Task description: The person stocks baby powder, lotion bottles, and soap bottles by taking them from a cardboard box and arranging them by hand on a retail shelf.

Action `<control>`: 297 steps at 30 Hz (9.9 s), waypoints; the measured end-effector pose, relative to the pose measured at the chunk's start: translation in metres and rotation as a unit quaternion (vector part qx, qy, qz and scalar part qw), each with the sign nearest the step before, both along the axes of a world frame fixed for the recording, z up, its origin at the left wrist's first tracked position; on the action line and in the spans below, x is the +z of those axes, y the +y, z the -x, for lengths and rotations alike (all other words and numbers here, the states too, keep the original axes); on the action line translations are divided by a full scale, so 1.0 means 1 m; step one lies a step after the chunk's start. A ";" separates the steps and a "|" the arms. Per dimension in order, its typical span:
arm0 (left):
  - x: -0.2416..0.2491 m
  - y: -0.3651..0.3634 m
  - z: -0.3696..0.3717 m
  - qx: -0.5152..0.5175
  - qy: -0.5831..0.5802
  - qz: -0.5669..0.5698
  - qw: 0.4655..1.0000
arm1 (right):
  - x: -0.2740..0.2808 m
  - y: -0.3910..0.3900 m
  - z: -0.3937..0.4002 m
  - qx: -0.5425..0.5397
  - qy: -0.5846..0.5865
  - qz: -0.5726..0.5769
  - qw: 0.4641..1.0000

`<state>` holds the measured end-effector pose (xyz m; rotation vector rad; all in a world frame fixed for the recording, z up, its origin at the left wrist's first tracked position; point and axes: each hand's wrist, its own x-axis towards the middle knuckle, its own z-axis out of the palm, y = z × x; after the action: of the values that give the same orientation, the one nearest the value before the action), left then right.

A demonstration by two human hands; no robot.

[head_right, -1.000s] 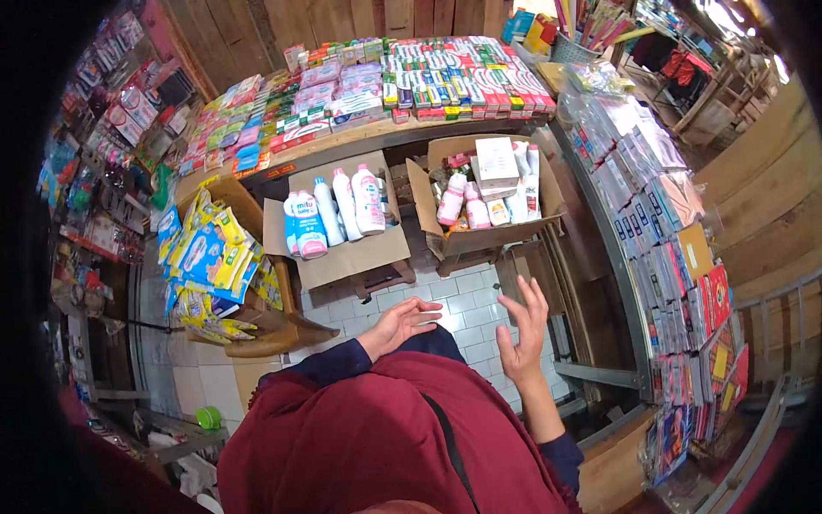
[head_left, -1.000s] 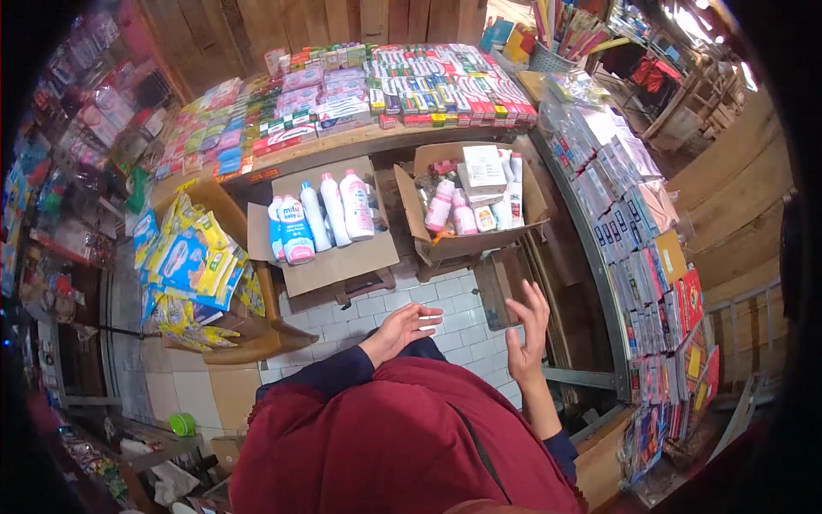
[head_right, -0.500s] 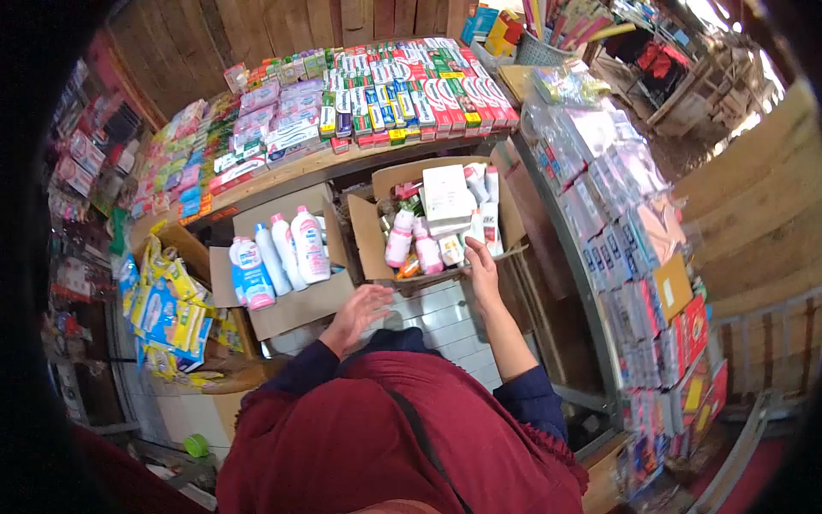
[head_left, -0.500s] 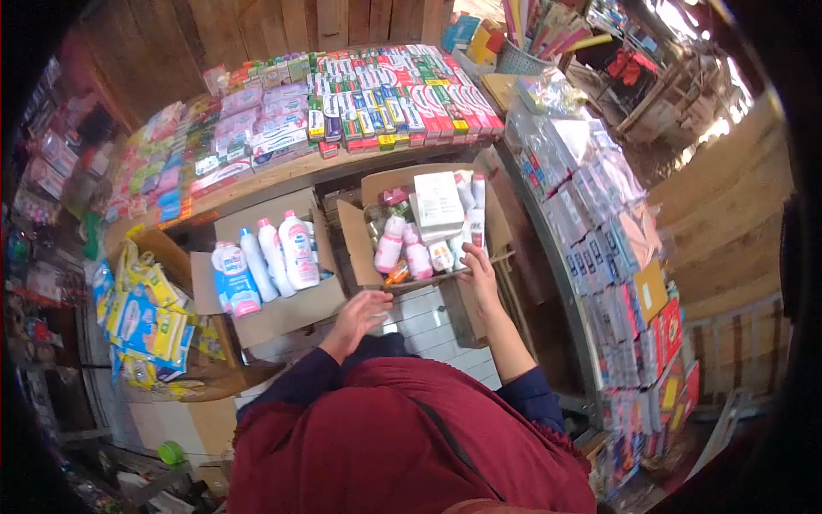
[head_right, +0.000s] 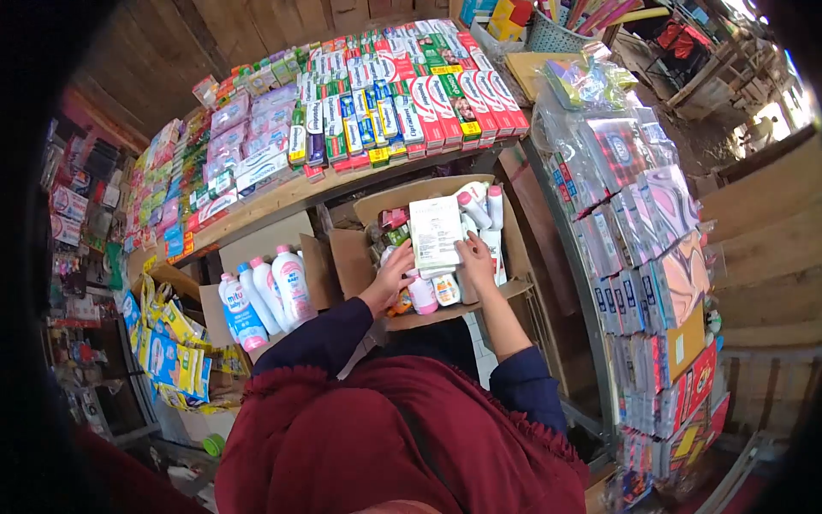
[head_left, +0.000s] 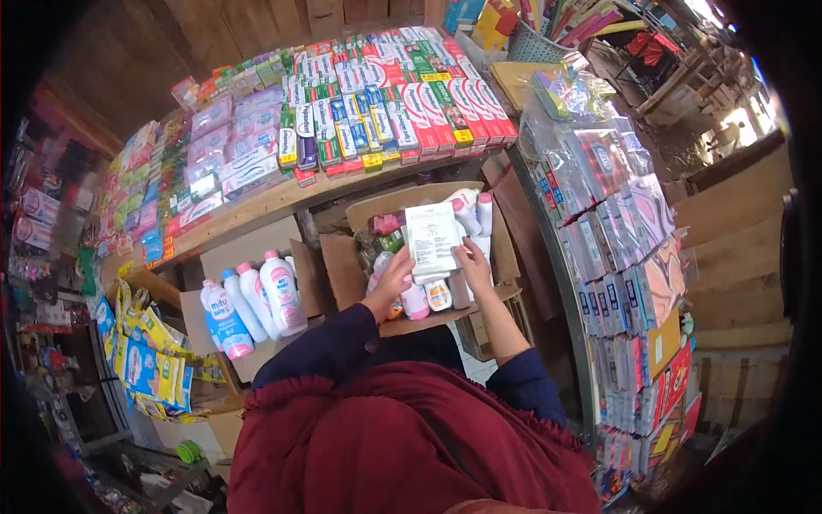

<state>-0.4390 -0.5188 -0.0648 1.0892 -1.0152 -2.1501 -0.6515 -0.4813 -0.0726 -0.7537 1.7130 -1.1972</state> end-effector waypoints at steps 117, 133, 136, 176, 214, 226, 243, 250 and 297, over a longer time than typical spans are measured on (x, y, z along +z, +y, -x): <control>0.036 0.681 -0.255 0.881 0.242 0.193 0.358 | 0.125 0.430 -0.581 0.684 -0.382 -0.621 0.028; 0.079 0.659 -0.411 0.946 0.166 0.261 0.096 | 0.170 0.455 -0.859 0.961 -0.068 -0.249 -0.100; 0.088 0.654 -0.427 0.949 0.182 0.246 0.076 | 0.197 0.466 -0.887 0.957 -0.120 -0.188 -0.184; 0.702 0.955 -0.571 0.605 -0.722 0.016 -0.336 | 0.715 0.938 -1.057 0.679 -0.728 0.017 -0.092; 0.726 1.138 -0.626 0.540 -0.685 -0.424 -0.244 | 0.695 0.966 -1.073 0.560 -0.573 0.598 0.023; 0.726 1.104 -0.651 0.575 -0.673 -0.415 -0.211 | 0.695 0.987 -1.065 0.488 -0.632 0.600 0.050; 0.726 1.096 -0.666 0.627 -0.657 -0.368 -0.197 | 0.690 0.976 -1.088 0.524 -0.616 0.588 0.023; 0.730 1.075 -0.653 0.684 -0.641 -0.324 -0.125 | 0.705 0.964 -1.156 0.612 -0.631 0.476 0.034; 0.311 0.819 -0.496 0.598 -0.800 -0.028 0.035 | 0.296 0.647 -0.976 0.773 -0.510 0.315 0.207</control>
<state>0.0566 0.3002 0.2464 2.4987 0.1170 1.2464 0.3250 0.1661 0.2232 -1.0833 -1.0390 -0.2851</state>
